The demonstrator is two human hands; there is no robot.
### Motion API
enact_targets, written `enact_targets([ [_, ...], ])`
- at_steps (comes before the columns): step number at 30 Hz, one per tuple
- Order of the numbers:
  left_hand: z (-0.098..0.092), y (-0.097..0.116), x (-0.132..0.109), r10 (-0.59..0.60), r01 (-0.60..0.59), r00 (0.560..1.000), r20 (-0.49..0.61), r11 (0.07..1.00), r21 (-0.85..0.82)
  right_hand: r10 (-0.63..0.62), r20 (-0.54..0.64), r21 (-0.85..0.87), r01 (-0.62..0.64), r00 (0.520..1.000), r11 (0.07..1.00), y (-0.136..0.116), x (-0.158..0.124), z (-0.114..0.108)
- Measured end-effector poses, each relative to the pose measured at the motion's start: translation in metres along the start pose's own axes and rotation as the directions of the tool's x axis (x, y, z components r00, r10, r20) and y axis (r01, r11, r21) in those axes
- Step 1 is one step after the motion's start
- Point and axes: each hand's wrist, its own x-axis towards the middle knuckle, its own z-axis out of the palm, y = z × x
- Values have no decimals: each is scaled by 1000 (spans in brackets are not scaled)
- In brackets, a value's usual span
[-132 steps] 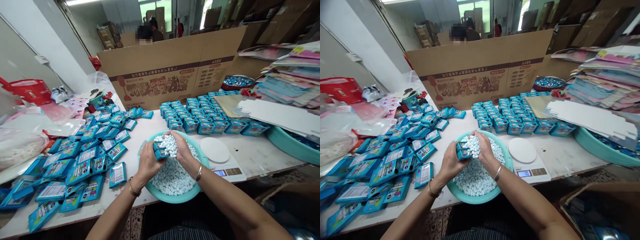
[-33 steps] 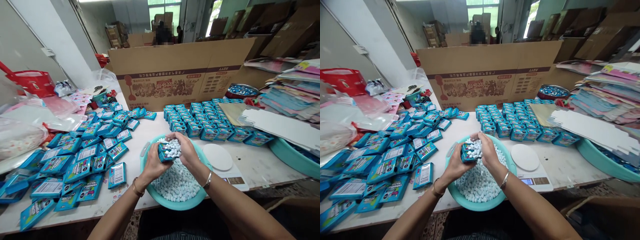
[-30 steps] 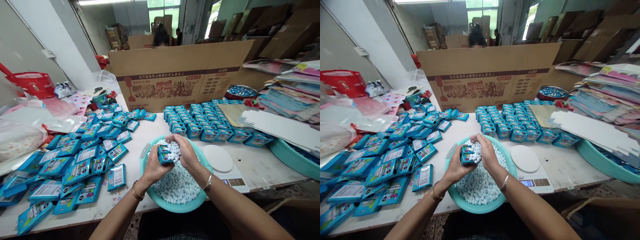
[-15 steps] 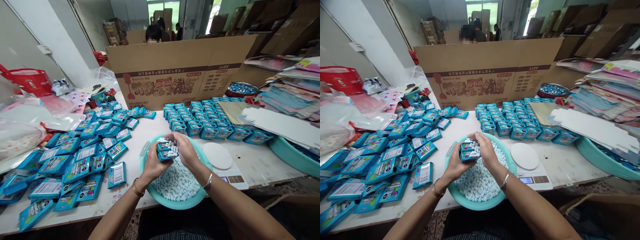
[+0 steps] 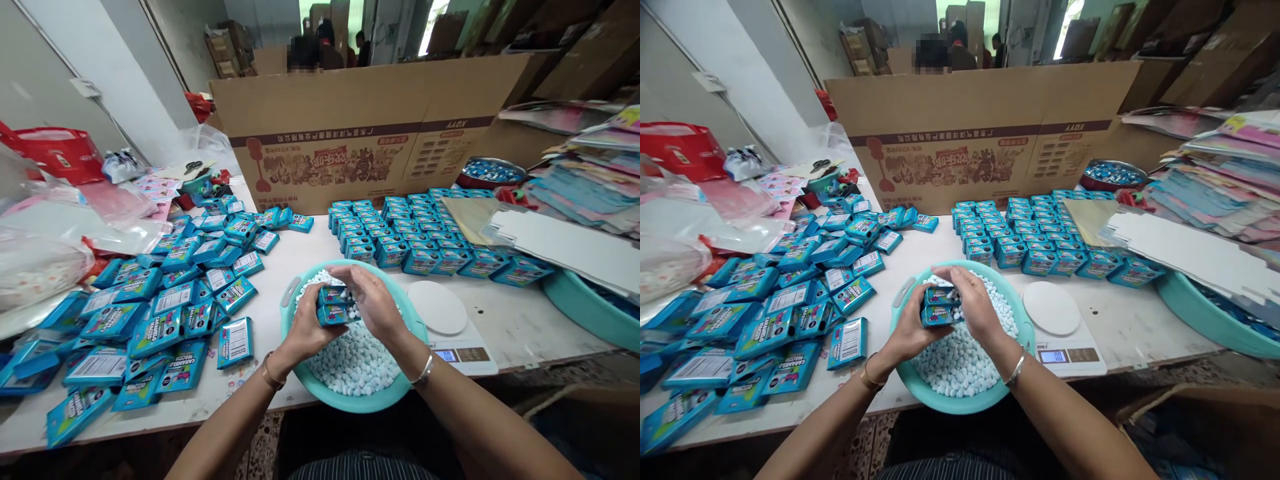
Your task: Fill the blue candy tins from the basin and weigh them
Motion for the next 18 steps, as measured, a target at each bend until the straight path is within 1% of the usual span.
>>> enact_targets([
  [2,-8,-3,-5,-20,20,1000,11,997,-74,-2,-103,-1,2,995,1000,3,2,-18],
  [3,-13,-4,-7,-30,32,999,20,992,-124,10,-140,-48,-17,990,999,7,3,-31],
  [4,-18,-6,-10,-38,43,999,31,983,-181,22,-157,-133,-43,987,990,12,3,-43],
  [5,-23,-7,-13,-39,48,998,42,971,-236,35,-140,-258,-71,990,964,18,3,-56],
  [6,-27,-8,-16,-33,48,998,56,958,-281,48,-89,-409,-80,995,909,25,2,-68],
  [7,-30,-9,-18,-23,44,997,71,948,-317,69,-12,-562,-64,998,825,33,0,-78],
  [8,-32,-10,-19,-9,38,996,85,939,-342,102,80,-694,-18,992,720,40,-3,-85],
  [9,-33,-10,-20,8,25,996,90,933,-360,142,169,-793,49,975,608,46,-7,-89],
  [11,-32,-11,-20,37,-5,996,76,925,-379,231,297,-895,186,926,405,55,-14,-90],
  [12,-31,-11,-19,40,-9,997,72,922,-388,262,330,-916,240,907,322,58,-16,-87],
  [14,-28,-10,-18,25,8,997,75,913,-407,287,355,-931,310,890,192,60,-20,-80],
  [16,-27,-8,-17,-1,40,996,91,901,-432,298,356,-935,336,886,116,60,-20,-75],
  [17,-27,-7,-18,-10,53,995,98,893,-447,305,356,-935,338,884,110,60,-20,-74],
  [18,-27,-5,-18,-16,61,995,102,887,-457,311,357,-934,332,881,130,60,-19,-74],
])
